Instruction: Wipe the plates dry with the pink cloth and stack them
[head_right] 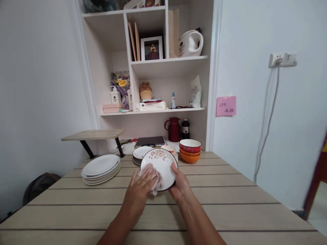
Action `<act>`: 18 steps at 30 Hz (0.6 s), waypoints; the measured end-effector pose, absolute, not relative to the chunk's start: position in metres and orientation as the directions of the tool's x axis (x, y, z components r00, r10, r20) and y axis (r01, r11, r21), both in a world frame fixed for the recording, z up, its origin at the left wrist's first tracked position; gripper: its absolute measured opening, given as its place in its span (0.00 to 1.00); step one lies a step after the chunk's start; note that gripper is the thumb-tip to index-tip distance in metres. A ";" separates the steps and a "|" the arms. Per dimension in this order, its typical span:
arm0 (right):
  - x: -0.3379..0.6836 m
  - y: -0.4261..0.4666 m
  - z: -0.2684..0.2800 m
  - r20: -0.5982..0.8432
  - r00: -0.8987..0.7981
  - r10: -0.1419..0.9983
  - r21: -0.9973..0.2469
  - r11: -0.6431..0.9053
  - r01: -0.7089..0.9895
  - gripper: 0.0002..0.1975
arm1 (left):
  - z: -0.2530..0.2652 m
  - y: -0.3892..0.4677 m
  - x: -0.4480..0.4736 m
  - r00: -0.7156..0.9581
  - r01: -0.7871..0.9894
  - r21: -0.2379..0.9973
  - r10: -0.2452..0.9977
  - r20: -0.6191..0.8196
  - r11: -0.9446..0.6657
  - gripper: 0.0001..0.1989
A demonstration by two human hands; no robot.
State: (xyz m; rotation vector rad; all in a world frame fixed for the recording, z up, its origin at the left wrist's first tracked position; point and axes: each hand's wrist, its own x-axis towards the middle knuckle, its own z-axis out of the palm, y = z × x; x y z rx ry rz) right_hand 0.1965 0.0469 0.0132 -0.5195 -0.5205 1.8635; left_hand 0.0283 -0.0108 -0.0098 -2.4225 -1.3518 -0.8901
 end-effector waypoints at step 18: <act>0.194 0.030 0.023 -0.100 -0.126 0.987 -0.847 -0.151 -0.510 0.31 | -0.009 0.000 -0.015 -0.414 -0.559 0.724 0.892 0.180 -0.405 0.25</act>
